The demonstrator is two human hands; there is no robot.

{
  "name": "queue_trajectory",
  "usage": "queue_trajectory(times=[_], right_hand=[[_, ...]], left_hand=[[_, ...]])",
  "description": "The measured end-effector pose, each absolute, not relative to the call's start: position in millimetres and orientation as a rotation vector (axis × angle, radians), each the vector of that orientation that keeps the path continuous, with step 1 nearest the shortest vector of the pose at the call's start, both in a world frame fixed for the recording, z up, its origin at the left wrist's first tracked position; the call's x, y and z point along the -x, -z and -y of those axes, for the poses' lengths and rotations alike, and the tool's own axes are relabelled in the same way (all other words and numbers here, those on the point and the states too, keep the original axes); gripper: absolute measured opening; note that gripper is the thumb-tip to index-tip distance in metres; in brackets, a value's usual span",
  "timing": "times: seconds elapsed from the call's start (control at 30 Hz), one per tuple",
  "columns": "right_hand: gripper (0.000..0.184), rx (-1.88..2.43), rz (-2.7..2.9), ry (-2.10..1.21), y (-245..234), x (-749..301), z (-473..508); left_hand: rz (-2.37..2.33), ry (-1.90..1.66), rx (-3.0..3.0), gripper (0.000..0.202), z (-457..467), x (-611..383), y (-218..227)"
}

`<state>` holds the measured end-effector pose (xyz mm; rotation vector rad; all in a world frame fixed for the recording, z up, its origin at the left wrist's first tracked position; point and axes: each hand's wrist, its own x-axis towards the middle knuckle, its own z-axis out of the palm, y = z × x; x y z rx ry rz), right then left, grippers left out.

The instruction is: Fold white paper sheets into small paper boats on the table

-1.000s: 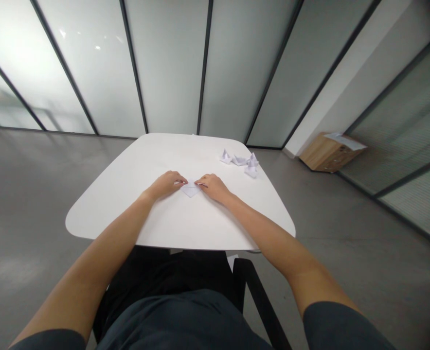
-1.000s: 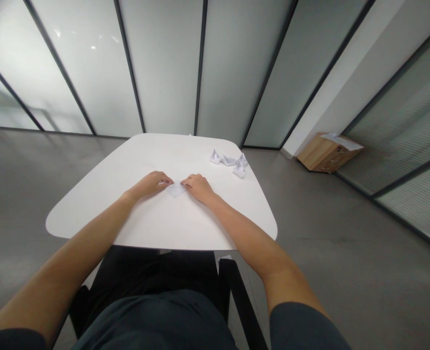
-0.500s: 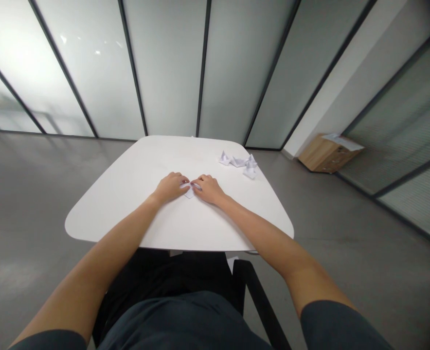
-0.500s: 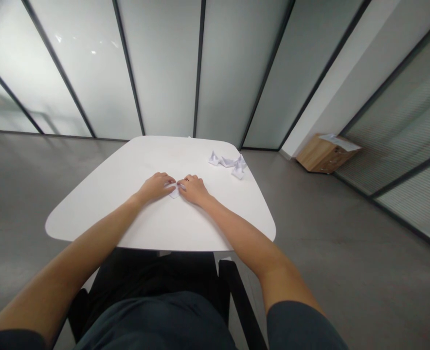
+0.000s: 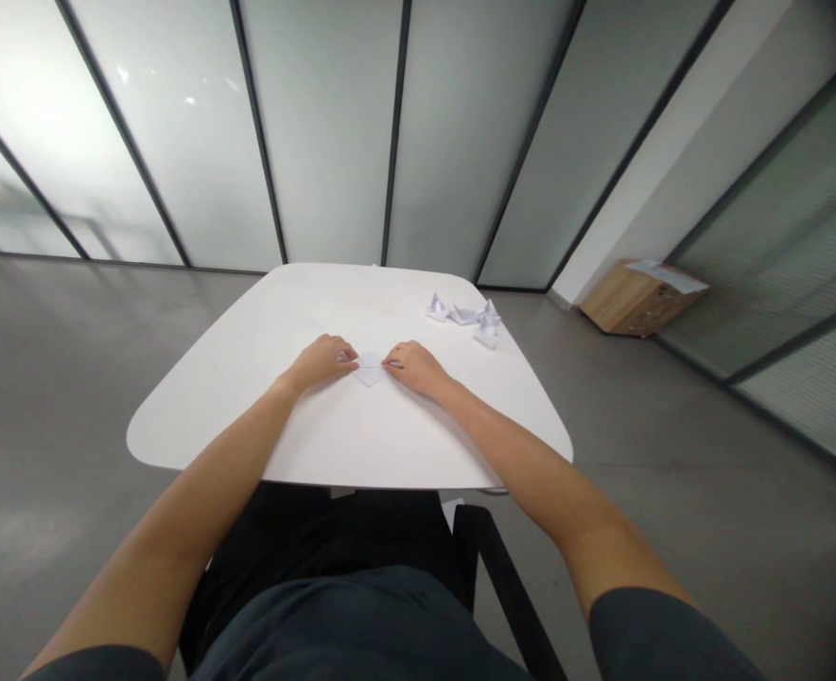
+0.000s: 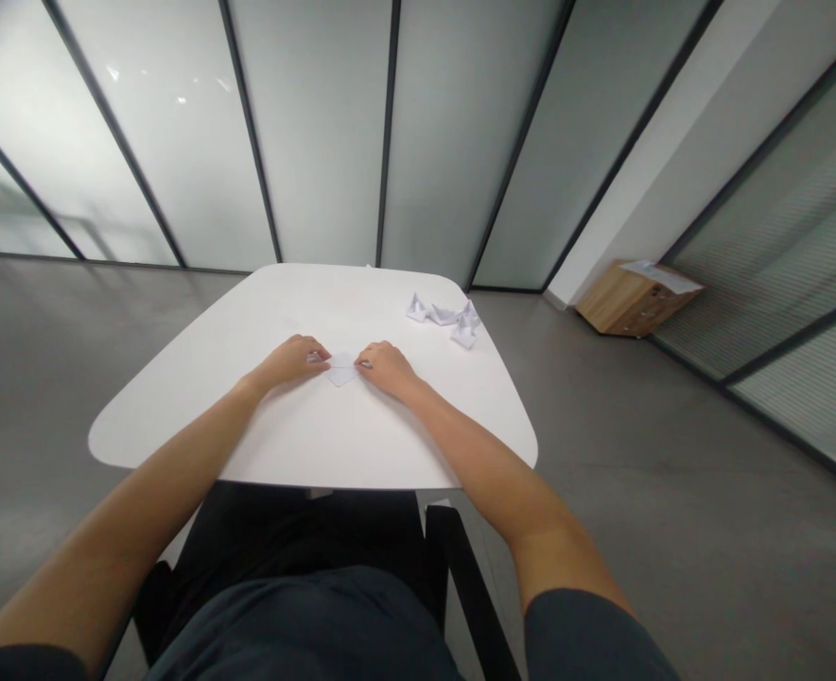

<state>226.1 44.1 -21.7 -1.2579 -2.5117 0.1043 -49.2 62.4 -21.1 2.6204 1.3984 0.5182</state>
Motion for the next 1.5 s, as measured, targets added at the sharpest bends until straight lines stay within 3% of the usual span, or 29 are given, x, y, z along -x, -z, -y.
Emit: queue_trajectory(times=[0.53,0.7,1.0,1.2,1.5], right_hand=[[0.020,1.273,2.437,-0.160,26.0,-221.3,-39.6],[0.044,1.283,2.294,-0.291,28.6,-221.5,-42.3],[0.009,1.079,2.123,-0.303,20.4,-228.2,-44.7],[0.006,0.953,2.121,-0.235,25.3,-228.2,-48.2],[0.011,1.101,2.278,-0.328,33.5,-222.7,-48.6]], left_hand=[[-1.362,-0.685,-2.291,0.034,-59.6,44.3,31.0],[-1.226,-0.825,-2.140,0.053,-56.2,41.9,25.3],[-1.095,-1.058,-2.170,0.035,-51.3,40.1,10.3],[-1.019,-1.132,-2.259,0.025,-53.1,40.8,12.4],[-1.175,-0.685,-2.430,0.021,-55.9,50.5,22.4]])
